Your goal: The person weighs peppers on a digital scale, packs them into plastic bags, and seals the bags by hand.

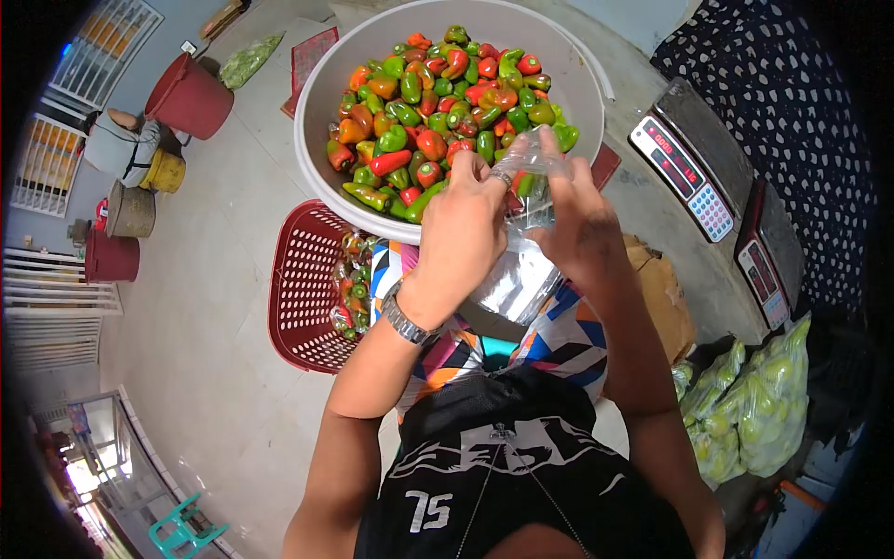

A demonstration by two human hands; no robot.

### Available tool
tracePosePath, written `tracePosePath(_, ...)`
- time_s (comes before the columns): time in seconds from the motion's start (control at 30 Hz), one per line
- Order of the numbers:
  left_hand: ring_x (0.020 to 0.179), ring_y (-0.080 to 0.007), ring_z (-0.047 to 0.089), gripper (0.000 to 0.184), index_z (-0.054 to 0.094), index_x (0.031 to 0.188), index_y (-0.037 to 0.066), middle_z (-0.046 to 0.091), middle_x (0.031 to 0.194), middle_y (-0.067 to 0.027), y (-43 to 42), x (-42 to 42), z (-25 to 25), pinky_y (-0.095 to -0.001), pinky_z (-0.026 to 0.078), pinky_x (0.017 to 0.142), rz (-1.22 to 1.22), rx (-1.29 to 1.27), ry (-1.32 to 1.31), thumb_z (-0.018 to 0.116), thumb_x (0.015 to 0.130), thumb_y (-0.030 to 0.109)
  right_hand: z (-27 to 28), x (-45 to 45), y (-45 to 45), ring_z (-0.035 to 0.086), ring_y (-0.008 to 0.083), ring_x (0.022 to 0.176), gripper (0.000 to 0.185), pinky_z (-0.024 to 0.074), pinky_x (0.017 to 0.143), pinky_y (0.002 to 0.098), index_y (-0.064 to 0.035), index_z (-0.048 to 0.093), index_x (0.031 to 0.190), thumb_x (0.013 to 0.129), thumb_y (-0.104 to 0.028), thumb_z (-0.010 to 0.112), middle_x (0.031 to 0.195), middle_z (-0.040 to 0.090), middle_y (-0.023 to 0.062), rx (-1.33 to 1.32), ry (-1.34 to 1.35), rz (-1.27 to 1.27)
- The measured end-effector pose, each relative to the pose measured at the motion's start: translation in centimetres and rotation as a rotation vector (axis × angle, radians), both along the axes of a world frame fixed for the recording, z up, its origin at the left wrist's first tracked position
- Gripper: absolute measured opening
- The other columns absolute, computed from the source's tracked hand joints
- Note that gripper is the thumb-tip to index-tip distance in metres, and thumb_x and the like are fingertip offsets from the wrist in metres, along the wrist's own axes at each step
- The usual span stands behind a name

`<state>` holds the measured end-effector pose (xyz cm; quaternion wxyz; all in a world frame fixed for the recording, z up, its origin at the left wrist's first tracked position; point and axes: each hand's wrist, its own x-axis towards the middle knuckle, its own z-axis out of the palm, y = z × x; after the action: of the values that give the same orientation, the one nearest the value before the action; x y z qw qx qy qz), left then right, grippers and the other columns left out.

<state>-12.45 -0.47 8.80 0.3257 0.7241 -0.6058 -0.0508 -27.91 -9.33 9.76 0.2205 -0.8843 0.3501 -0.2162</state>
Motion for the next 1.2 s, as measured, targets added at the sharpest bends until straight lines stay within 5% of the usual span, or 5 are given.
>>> tracePosePath(0.2,0.081,-0.0393,0.064,0.038,0.070,0.114,0.003,0.058,0.104,-0.0196,-1.3,1.2,-2.2,-0.0476,0.054,0.073,-0.089,-0.357,0.004,0.069,0.076,-0.005,-2.5,1.4,-2.2,0.062,0.0491,0.101,0.087,0.0534,0.087,0.0509,-0.0028,0.045,0.147,0.068,0.001,0.082,0.110,0.058,0.0248,-0.055,-0.150,0.149)
tracePosePath(0.37,0.089,-0.0412,0.067,0.016,0.067,0.092,-0.001,0.060,0.108,-0.0214,-2.6,2.0,-4.5,-0.0518,0.055,0.076,0.100,0.000,0.036,0.068,0.076,-0.001,-4.9,3.3,-3.4,0.063,0.0464,0.095,0.048,0.0519,0.084,0.0537,0.0016,0.061,0.115,0.072,-0.002,0.083,0.103,0.063,0.0238,-0.111,-0.166,0.187)
tracePosePath(0.77,0.082,-0.0455,0.068,0.022,0.065,0.098,0.000,0.059,0.107,-0.0258,-2.3,4.9,-5.1,-0.0537,0.057,0.072,0.111,0.152,-0.090,0.068,0.076,0.000,-7.5,5.6,-4.1,0.060,0.0478,0.108,0.046,0.0522,0.091,0.0498,0.0013,0.063,0.121,0.076,0.000,0.074,0.111,0.060,0.0300,-0.008,-0.022,0.210)
tracePosePath(1.1,0.082,-0.0444,0.068,0.032,0.068,0.107,0.003,0.061,0.109,-0.0226,-1.8,7.9,-7.1,-0.0526,0.057,0.075,0.084,0.166,-0.088,0.069,0.075,0.001,-9.8,9.6,-4.7,0.064,0.0402,0.094,0.017,0.0542,0.078,0.0462,-0.0044,0.075,0.096,0.079,-0.003,0.077,0.092,0.064,0.0171,-0.045,-0.007,0.024)
tracePosePath(1.2,0.081,-0.0441,0.067,0.030,0.068,0.106,0.002,0.062,0.110,-0.0216,-1.6,9.1,-7.3,-0.0527,0.056,0.074,0.179,0.128,-0.113,0.069,0.075,0.001,-9.4,9.7,-6.8,0.066,0.0340,0.096,0.022,0.0549,0.083,0.0405,-0.0066,0.078,0.101,0.079,-0.008,0.080,0.093,0.066,0.0151,0.051,-0.137,0.281)
